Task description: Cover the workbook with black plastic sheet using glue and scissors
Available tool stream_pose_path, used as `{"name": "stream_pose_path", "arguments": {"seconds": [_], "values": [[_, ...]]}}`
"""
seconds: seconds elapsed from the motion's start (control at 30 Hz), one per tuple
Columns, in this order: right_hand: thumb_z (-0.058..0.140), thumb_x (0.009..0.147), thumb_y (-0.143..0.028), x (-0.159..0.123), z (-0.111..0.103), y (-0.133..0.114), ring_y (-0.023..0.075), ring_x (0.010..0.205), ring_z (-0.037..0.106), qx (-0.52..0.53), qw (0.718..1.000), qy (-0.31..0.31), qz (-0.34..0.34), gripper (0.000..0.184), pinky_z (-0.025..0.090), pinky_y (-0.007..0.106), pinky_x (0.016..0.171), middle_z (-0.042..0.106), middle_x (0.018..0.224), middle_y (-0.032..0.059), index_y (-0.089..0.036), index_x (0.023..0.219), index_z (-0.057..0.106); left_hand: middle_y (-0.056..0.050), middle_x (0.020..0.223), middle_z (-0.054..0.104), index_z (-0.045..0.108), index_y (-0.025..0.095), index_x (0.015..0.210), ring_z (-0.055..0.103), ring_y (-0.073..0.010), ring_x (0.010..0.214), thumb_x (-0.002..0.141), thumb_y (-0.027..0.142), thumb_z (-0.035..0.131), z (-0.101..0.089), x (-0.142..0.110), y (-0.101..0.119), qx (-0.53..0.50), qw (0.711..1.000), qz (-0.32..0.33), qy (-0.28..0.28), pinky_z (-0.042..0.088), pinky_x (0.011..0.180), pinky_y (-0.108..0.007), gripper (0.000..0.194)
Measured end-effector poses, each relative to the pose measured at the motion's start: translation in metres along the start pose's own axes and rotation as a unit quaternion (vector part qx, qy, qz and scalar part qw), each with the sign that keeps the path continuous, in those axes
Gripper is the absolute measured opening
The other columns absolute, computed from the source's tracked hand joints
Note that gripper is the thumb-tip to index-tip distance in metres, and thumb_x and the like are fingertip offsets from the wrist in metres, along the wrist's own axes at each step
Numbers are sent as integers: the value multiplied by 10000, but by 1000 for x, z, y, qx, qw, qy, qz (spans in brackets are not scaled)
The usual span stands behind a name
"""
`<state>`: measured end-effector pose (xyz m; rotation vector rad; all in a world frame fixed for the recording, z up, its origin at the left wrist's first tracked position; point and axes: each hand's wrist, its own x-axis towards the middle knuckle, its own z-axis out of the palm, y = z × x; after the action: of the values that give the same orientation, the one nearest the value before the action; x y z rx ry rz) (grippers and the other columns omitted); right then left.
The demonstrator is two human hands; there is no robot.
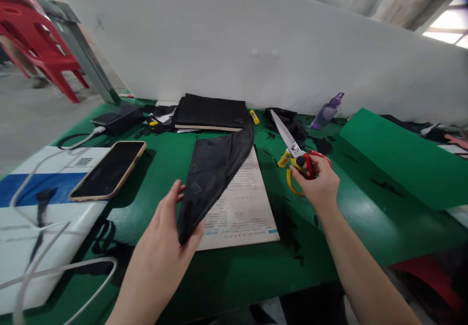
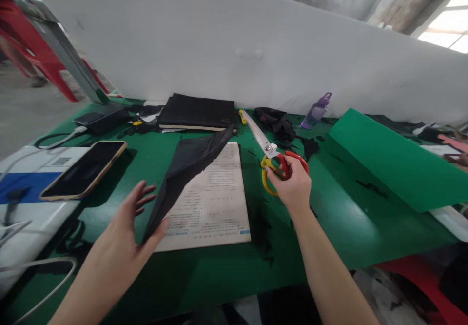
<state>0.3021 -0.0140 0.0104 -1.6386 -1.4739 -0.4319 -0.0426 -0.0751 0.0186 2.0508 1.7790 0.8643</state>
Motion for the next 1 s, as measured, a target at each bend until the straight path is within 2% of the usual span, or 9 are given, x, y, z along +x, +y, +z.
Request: {"name": "stream_pose_path", "arguments": {"seconds": [0.07,0.1,0.23,0.33,0.47,0.53,0.73,0.9,1.0], "values": [[705,684,-490,0,0,1,188,639,619,-3,1000,-3,4,451,528,350,634,651,789,19,-213,1016,575,-135,1422,443,11,246,1510,475,-333,1278,863,495,501,-2,-3,-2,-10,999,-9,49,488,947,-509,849],[707,683,-488,-1,0,1,188,639,620,-4,1000,-4,5,450,528,350,633,652,790,20,-213,1014,577,-143,1418,446,7,234,1512,463,-345,1287,855,509,506,-3,-4,-3,-10,998,-17,63,477,961,-520,870],[714,686,-466,-1,0,1,183,643,618,-2,1000,2,-3,448,530,347,640,656,797,19,-213,1029,579,-168,1352,506,279,181,1458,499,-374,1243,842,561,497,-9,-9,-10,-7,996,-74,55,483,959,-531,757],[715,689,-458,-1,1,1,178,641,614,-3,1000,8,-16,444,530,338,634,654,794,15,-211,1032,579,-121,1350,536,440,204,1368,476,-337,1281,873,525,480,-9,-11,-14,-52,995,-78,23,448,1023,-514,591],[706,693,-460,-2,1,1,178,640,608,-10,1000,14,-25,428,528,337,631,651,788,16,-208,1015,580,-64,1379,543,514,233,1325,444,-298,1322,900,460,482,-2,-17,-20,-124,989,-77,-14,422,1067,-484,482],[701,695,-470,-2,1,1,180,643,607,-13,1000,14,-22,424,529,343,641,651,789,20,-208,1006,580,-51,1385,543,515,243,1332,430,-295,1332,899,437,502,3,-21,-20,-162,983,-83,-10,422,1066,-479,475],[704,699,-458,-2,0,-1,170,633,593,9,1000,15,-15,404,524,332,629,639,782,12,-217,995,573,-39,1360,567,592,290,1260,482,-305,1282,911,438,508,11,-26,-7,-264,941,-207,54,430,1033,-502,388],[705,710,-471,-1,2,1,188,692,608,61,996,29,49,442,528,357,668,631,816,33,-200,1029,561,-20,1348,576,578,299,1286,483,-312,1277,918,399,511,15,-25,5,-219,955,-175,91,472,1014,-488,387],[670,754,-482,0,4,2,200,781,626,137,985,32,99,454,530,383,740,632,880,54,-194,1079,537,-12,1354,570,593,291,1264,472,-313,1285,919,410,510,16,-23,5,-238,949,-190,87,479,1014,-481,375]]}}
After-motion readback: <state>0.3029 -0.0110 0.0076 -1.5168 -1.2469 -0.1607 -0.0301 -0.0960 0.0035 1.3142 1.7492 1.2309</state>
